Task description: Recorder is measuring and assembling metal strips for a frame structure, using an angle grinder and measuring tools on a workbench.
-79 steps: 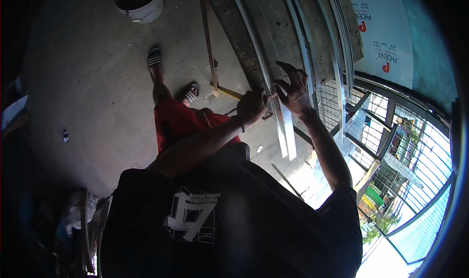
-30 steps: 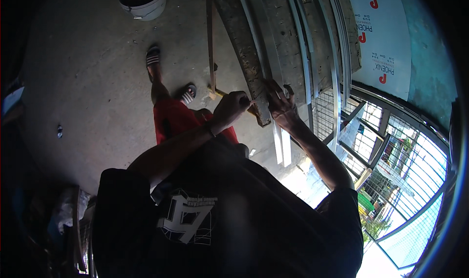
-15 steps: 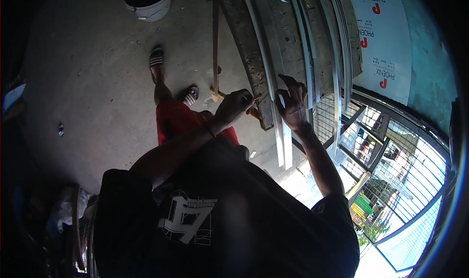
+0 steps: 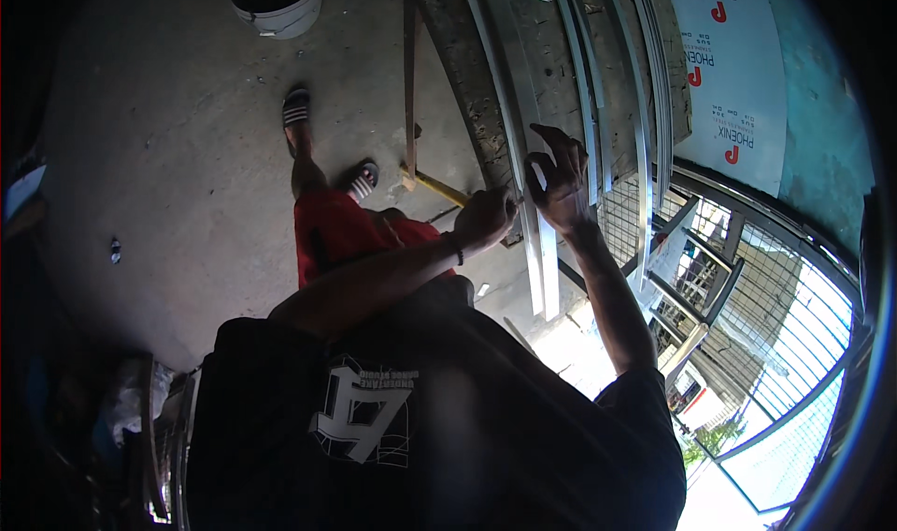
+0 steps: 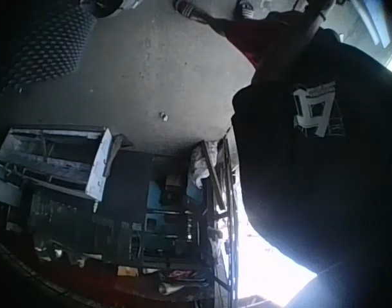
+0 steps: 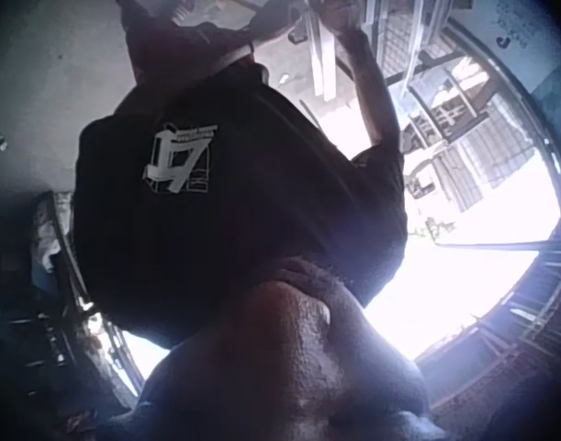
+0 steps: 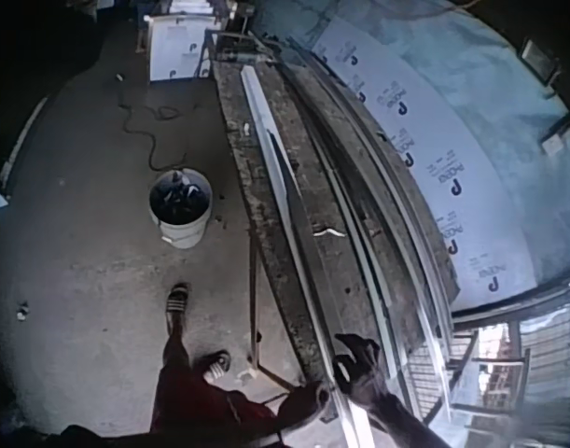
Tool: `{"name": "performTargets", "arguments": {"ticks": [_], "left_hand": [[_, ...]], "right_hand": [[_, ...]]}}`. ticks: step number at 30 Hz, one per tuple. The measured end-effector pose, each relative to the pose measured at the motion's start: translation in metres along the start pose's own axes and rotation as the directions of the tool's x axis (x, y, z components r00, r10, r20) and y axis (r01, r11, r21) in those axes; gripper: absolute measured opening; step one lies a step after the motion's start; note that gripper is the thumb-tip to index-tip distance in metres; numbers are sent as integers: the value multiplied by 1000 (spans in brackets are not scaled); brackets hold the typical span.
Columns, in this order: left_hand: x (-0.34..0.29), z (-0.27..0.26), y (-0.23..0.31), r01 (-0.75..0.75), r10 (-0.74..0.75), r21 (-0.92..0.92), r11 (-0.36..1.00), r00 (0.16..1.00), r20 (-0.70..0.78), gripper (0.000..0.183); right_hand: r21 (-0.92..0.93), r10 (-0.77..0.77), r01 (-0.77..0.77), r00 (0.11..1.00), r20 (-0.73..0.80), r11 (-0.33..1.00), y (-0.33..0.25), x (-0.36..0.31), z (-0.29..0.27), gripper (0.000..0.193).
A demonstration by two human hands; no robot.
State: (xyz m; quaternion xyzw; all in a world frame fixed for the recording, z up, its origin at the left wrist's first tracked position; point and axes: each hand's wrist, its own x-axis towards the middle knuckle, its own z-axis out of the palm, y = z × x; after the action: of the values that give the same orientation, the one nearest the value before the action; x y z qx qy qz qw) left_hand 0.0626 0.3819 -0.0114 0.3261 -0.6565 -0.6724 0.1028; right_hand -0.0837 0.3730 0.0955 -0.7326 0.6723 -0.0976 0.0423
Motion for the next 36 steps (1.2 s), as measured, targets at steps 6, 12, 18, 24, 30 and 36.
{"name": "performTargets", "arguments": {"ticks": [6, 12, 18, 24, 30, 36], "left_hand": [[5, 33, -14, 82, -74, 44, 996, 983, -167, 22], [-2, 42, -10, 100, -98, -9, 995, 960, -260, 23], [-5, 42, 8, 176, -211, -167, 970, 952, -221, 26], [-1, 40, 19, 112, -217, -328, 938, 928, -303, 25], [-5, 51, 4, 172, -244, -364, 915, 956, -161, 24], [-2, 48, 19, 161, -241, -461, 873, 963, -119, 25]], "right_hand": [[71, -35, 36, 999, -18, 997, -18, 55, 16, 20], [136, -75, 86, 994, -82, 987, -48, 103, -1, 41], [38, 61, -58, 993, -105, 998, -7, 41, -13, 44], [159, 298, -280, 949, -101, 947, 11, -52, 10, 40], [235, 404, -369, 906, -126, 899, -1, -85, 15, 42], [216, 392, -362, 913, -117, 907, 4, -98, 26, 41]]}}
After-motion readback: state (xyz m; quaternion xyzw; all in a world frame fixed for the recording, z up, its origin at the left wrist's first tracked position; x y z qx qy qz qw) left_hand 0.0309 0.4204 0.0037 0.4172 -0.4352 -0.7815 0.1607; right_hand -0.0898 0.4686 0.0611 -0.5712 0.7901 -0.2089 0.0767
